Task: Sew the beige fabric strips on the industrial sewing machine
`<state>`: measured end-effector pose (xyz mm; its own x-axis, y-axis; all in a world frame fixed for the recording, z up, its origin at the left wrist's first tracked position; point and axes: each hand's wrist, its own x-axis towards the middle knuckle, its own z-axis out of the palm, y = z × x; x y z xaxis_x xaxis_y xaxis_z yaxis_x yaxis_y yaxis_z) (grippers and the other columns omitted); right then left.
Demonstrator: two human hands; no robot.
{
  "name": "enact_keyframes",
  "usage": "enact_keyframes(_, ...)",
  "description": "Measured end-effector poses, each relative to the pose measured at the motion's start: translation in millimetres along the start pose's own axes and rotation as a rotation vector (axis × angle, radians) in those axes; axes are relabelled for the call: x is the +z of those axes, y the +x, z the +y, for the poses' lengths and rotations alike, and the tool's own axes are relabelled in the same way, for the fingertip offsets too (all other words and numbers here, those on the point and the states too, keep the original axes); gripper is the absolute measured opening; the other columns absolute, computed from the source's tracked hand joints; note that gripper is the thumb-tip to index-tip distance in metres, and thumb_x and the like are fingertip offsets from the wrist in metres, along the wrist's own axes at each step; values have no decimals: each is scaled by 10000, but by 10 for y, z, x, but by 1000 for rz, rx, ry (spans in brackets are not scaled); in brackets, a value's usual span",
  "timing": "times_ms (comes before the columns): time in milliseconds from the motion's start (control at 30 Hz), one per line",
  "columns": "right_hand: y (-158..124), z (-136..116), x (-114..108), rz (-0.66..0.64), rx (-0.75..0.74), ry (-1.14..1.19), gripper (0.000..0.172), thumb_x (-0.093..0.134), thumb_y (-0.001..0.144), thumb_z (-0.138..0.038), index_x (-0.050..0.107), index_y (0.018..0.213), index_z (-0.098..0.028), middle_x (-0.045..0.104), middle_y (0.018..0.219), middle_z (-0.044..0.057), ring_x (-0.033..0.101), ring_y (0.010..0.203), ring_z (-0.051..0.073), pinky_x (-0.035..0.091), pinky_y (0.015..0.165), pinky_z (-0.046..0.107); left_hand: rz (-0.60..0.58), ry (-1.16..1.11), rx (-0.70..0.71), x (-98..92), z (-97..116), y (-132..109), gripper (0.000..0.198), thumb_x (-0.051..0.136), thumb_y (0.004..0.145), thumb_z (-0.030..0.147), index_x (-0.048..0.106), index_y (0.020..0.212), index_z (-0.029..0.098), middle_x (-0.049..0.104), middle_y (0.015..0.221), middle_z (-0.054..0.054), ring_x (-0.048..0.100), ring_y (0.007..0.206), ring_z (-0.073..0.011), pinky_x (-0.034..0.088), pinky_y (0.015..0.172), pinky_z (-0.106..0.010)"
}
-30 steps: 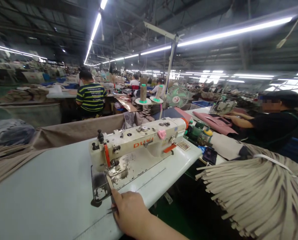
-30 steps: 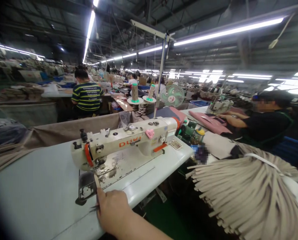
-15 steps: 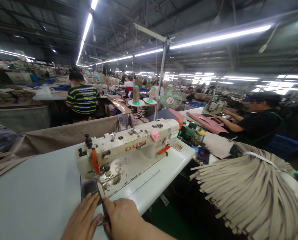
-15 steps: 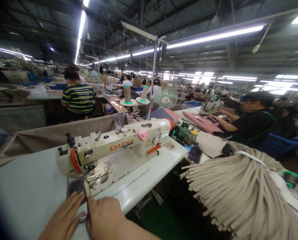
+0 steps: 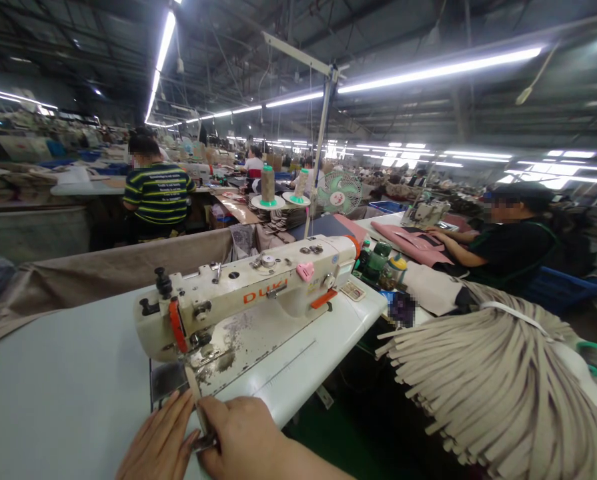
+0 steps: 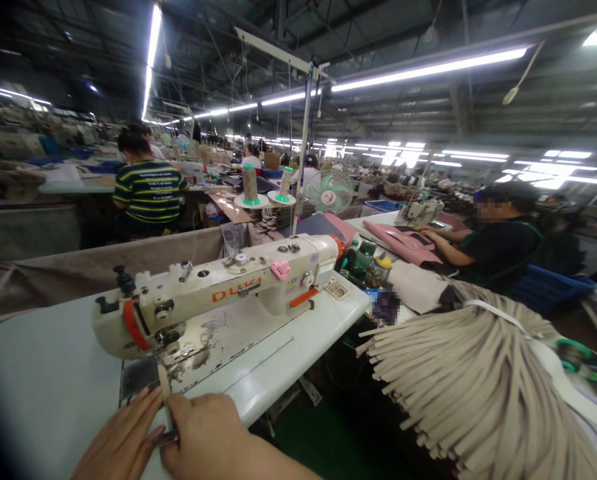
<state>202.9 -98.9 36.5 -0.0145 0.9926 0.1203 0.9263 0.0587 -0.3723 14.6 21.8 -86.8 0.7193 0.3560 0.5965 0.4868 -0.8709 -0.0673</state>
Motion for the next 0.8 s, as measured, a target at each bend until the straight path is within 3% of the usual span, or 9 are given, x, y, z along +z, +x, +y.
enact_keyframes(133,-8,85,-134,26,27,45,452,586,863,-355,587,1311,-295,790,973,20,748,865,247,563,771,322,18,2,1,-71,55,74,765,416,1015,544,190,1647,177,599,1483,-178,602,1314,-357,390,1154,-518)
enact_keyframes(300,30,318,-163,131,128,34,464,601,813,-257,617,1276,-273,786,990,28,730,897,240,548,818,321,6,-1,-6,-173,146,142,889,451,969,675,182,1649,168,556,1532,-166,548,1373,-359,340,1195,-504)
enact_keyframes(500,7,529,-74,218,200,-3,488,559,732,-134,612,1208,-227,761,978,55,691,916,238,527,826,332,-1,9,1,-214,161,168,947,491,946,692,175,1648,141,535,1545,-185,532,1383,-370,272,1232,-492)
enact_keyframes(800,-32,560,37,296,150,-34,452,564,727,-123,610,1162,-239,744,932,28,671,882,226,513,795,321,10,2,-32,-373,257,249,927,459,953,708,213,1640,137,554,1527,-181,549,1362,-370,285,1220,-492)
